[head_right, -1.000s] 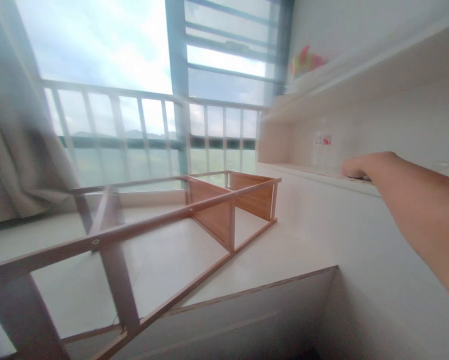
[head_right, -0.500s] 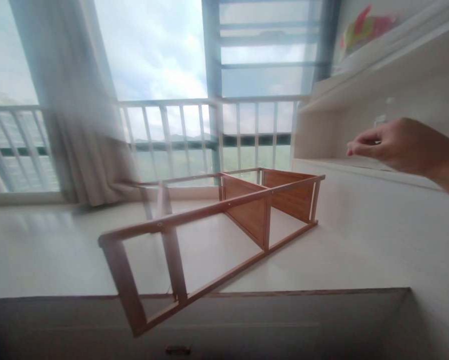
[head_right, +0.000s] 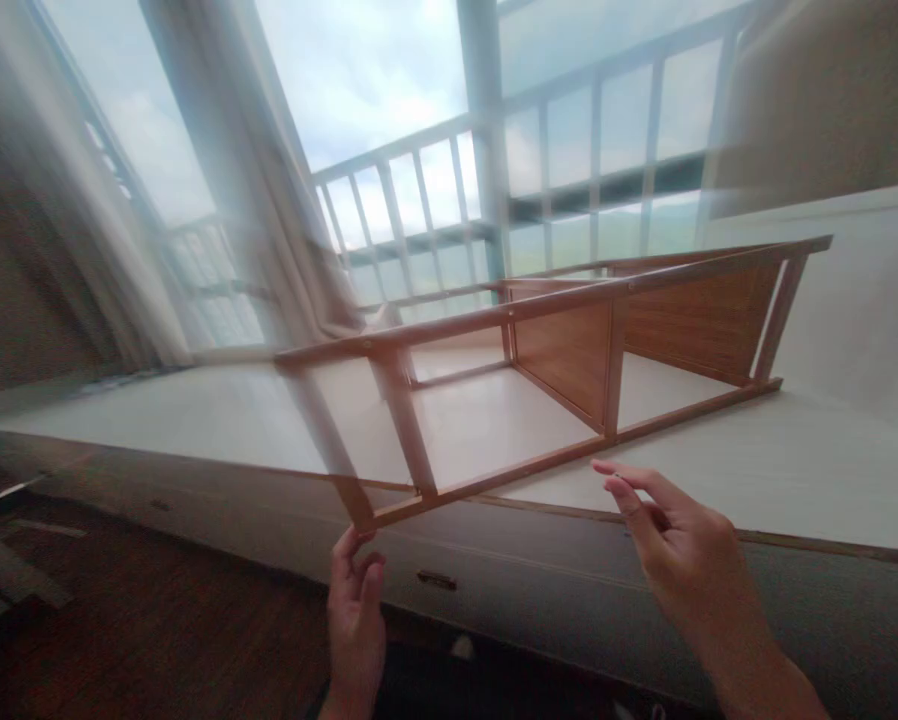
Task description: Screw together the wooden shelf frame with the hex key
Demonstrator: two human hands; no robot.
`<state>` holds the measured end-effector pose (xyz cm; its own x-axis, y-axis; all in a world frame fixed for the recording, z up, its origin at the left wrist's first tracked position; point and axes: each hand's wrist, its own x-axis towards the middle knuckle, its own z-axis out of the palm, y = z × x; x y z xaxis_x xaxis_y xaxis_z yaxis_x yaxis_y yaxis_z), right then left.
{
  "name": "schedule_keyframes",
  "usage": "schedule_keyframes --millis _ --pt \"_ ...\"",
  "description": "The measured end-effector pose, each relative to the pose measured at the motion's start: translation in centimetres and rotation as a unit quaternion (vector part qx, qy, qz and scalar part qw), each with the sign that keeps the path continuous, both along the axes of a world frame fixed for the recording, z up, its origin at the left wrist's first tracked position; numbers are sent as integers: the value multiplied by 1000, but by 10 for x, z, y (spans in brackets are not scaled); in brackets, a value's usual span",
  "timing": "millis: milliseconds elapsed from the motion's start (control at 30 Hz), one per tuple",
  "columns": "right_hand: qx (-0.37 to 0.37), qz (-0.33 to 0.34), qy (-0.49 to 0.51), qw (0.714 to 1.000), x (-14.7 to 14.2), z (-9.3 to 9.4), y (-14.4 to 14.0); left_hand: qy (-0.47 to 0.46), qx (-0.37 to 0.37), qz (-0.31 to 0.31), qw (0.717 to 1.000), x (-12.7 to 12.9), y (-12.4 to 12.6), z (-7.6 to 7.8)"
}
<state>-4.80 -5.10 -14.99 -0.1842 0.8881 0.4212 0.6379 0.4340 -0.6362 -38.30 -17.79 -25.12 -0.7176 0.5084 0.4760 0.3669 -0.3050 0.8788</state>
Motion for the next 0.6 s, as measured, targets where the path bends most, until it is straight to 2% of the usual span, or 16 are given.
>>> schedule_keyframes --millis 33,100,267,367,467,600 --pt "47 -12 35 998 -7 1 -3 30 22 -3 999 1 4 7" --pt "105 29 49 993 -22 8 -8 85 58 -29 994 4 15 19" --pt "188 119 9 975 -48 27 1 40 116 -31 992 14 46 40" --pt "218 162 -18 962 -52 23 13 36 131 -19 991 15 54 42" --pt "234 166 -20 958 -52 15 21 45 123 -20 991 21 54 40" --pt "250 180 4 951 -51 13 23 94 130 -85 983 45 51 41"
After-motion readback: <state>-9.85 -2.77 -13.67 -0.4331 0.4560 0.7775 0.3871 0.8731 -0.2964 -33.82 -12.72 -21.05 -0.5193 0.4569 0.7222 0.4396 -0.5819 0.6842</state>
